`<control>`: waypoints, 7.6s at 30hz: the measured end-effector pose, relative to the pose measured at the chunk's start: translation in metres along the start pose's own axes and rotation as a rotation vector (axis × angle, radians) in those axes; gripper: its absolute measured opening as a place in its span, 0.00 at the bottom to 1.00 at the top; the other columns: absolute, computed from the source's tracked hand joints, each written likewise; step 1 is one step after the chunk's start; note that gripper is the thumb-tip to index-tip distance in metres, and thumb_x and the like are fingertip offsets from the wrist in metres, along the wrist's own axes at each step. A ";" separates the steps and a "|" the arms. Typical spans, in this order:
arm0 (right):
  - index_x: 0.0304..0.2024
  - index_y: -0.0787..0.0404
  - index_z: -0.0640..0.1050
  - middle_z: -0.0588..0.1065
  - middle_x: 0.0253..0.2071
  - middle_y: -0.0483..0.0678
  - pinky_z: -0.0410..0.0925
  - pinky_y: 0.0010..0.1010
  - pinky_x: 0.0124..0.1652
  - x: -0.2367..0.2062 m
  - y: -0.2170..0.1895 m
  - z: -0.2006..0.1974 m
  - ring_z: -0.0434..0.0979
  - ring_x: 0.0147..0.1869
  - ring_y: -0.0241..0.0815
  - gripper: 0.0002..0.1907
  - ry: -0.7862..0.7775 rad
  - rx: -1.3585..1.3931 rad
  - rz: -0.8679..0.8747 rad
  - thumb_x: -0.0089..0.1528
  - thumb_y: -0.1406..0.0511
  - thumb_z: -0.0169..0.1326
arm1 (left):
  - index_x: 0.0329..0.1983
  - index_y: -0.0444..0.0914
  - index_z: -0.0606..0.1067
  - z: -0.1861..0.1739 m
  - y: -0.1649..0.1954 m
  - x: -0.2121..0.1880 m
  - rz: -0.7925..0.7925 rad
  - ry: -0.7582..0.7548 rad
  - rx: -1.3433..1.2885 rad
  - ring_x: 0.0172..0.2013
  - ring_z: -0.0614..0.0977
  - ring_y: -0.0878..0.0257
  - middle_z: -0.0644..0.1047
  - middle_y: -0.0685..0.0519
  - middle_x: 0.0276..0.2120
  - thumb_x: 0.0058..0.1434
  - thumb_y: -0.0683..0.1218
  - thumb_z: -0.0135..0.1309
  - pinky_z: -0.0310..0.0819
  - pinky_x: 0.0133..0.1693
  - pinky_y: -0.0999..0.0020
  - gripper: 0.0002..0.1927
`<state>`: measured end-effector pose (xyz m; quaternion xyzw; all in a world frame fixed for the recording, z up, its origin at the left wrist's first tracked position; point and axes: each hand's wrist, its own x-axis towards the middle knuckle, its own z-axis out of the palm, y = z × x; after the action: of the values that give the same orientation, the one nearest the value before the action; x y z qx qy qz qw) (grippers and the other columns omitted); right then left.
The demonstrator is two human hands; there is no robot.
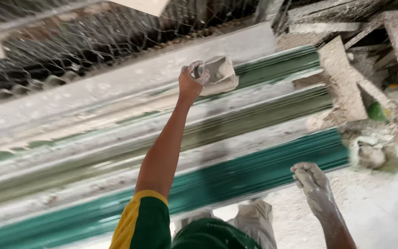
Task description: The person scoops white powder from a bag into a bucket, mixes it with water by hand to form a paste, and then uses a trowel to apply the mixture onto long green metal profiles laid on a workbench.
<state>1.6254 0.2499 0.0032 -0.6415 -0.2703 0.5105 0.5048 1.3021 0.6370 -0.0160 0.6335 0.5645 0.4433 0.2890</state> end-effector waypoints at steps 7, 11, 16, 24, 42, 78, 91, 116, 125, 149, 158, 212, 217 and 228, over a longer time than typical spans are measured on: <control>0.45 0.67 0.76 0.72 0.35 0.48 0.61 0.27 0.32 0.057 -0.042 -0.147 0.64 0.33 0.35 0.06 -0.054 -0.178 0.030 0.68 0.70 0.49 | 0.51 0.33 0.77 0.166 0.064 -0.007 -0.223 -0.019 -0.339 0.28 0.76 0.69 0.79 0.52 0.33 0.60 0.44 0.64 0.75 0.29 0.72 0.18; 0.43 0.65 0.76 0.71 0.32 0.50 0.62 0.28 0.30 0.081 -0.048 -0.184 0.64 0.31 0.36 0.07 -0.150 -0.189 0.053 0.69 0.68 0.48 | 0.53 0.32 0.79 0.229 0.104 -0.029 -0.171 0.003 -0.445 0.30 0.76 0.68 0.79 0.49 0.35 0.64 0.42 0.62 0.73 0.30 0.73 0.15; 0.43 0.64 0.75 0.74 0.37 0.50 0.64 0.26 0.30 0.108 -0.049 -0.190 0.67 0.33 0.35 0.06 -0.216 -0.164 0.074 0.67 0.69 0.48 | 0.55 0.35 0.74 0.264 0.145 -0.077 -0.373 -0.074 -0.404 0.29 0.84 0.66 0.80 0.52 0.37 0.59 0.44 0.61 0.80 0.30 0.69 0.21; 0.44 0.66 0.75 0.73 0.41 0.49 0.62 0.23 0.32 0.120 -0.061 -0.145 0.65 0.35 0.31 0.06 -0.343 -0.113 0.100 0.68 0.70 0.48 | 0.53 0.35 0.79 0.200 0.155 -0.153 -0.268 0.065 -0.128 0.35 0.82 0.57 0.77 0.46 0.37 0.56 0.48 0.67 0.79 0.40 0.60 0.23; 0.43 0.65 0.73 0.71 0.39 0.47 0.61 0.23 0.33 -0.059 0.031 0.326 0.66 0.36 0.33 0.04 -0.477 -0.225 0.219 0.67 0.70 0.48 | 0.54 0.36 0.77 -0.369 -0.054 -0.286 -0.289 0.440 0.214 0.42 0.81 0.40 0.80 0.37 0.40 0.56 0.50 0.67 0.76 0.46 0.51 0.25; 0.47 0.62 0.76 0.72 0.34 0.44 0.63 0.23 0.31 -0.469 0.195 1.262 0.67 0.32 0.33 0.06 -0.599 -0.376 -0.072 0.69 0.68 0.50 | 0.54 0.40 0.78 -1.443 -0.553 -0.354 -0.666 0.328 0.758 0.50 0.81 0.42 0.78 0.36 0.51 0.61 0.61 0.65 0.77 0.49 0.54 0.27; 0.46 0.63 0.76 0.74 0.37 0.44 0.64 0.23 0.35 -0.553 0.202 1.309 0.69 0.36 0.31 0.06 -0.514 -0.205 -0.189 0.68 0.67 0.51 | 0.57 0.48 0.78 -1.514 -0.591 -0.386 -0.228 0.329 0.919 0.50 0.78 0.38 0.72 0.38 0.58 0.57 0.53 0.63 0.78 0.40 0.53 0.23; 0.47 0.63 0.75 0.75 0.44 0.47 0.64 0.26 0.38 -0.694 0.279 1.408 0.72 0.43 0.35 0.06 -0.494 -0.116 -0.005 0.69 0.68 0.50 | 0.56 0.42 0.79 -1.804 -0.531 -0.517 -0.448 0.605 0.893 0.43 0.82 0.43 0.78 0.39 0.52 0.63 0.53 0.63 0.76 0.47 0.51 0.20; 0.45 0.64 0.75 0.73 0.40 0.47 0.65 0.26 0.37 -0.782 0.289 1.497 0.67 0.37 0.34 0.05 -0.718 -0.075 0.024 0.69 0.68 0.52 | 0.47 0.50 0.80 -1.784 -0.591 -0.527 -0.295 0.111 1.263 0.57 0.78 0.44 0.75 0.49 0.61 0.62 0.47 0.57 0.73 0.50 0.43 0.10; 0.47 0.63 0.76 0.74 0.41 0.47 0.64 0.26 0.37 -0.809 0.276 1.492 0.66 0.38 0.34 0.07 -0.654 -0.150 -0.017 0.68 0.67 0.52 | 0.61 0.38 0.66 -1.832 -0.699 -0.543 -0.727 0.439 -0.424 0.30 0.70 0.63 0.71 0.48 0.35 0.64 0.39 0.47 0.66 0.31 0.64 0.21; 0.47 0.62 0.76 0.74 0.42 0.47 0.65 0.26 0.39 -0.808 0.277 1.487 0.70 0.43 0.34 0.07 -0.667 -0.117 -0.044 0.68 0.67 0.53 | 0.53 0.39 0.69 -1.840 -0.681 -0.550 -0.714 0.586 -0.565 0.26 0.73 0.63 0.71 0.52 0.32 0.58 0.37 0.46 0.74 0.25 0.66 0.18; 0.48 0.61 0.75 0.75 0.44 0.47 0.65 0.24 0.39 -0.795 0.297 1.210 0.71 0.44 0.33 0.07 -0.099 0.072 0.100 0.68 0.66 0.51 | 0.54 0.37 0.81 -1.459 -0.574 -0.502 -0.197 -0.088 0.080 0.34 0.74 0.61 0.74 0.47 0.34 0.59 0.49 0.65 0.72 0.37 0.66 0.21; 0.49 0.62 0.74 0.74 0.45 0.48 0.66 0.23 0.41 -0.764 0.291 1.109 0.71 0.45 0.32 0.08 -0.085 0.131 0.057 0.69 0.65 0.50 | 0.52 0.37 0.80 -1.353 -0.519 -0.480 -0.089 -0.077 0.119 0.32 0.73 0.61 0.74 0.50 0.32 0.56 0.48 0.65 0.71 0.36 0.65 0.21; 0.51 0.65 0.73 0.74 0.49 0.51 0.68 0.24 0.42 -0.656 0.280 0.751 0.73 0.48 0.36 0.10 -0.041 0.068 -0.047 0.67 0.71 0.50 | 0.52 0.33 0.79 -1.019 -0.374 -0.436 0.079 -0.125 0.189 0.37 0.76 0.53 0.78 0.46 0.32 0.55 0.47 0.64 0.73 0.42 0.58 0.23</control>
<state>0.6629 -0.1333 0.0182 -0.6068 -0.2781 0.5205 0.5325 0.2388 0.1498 0.0060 0.7059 0.5594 0.3589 0.2449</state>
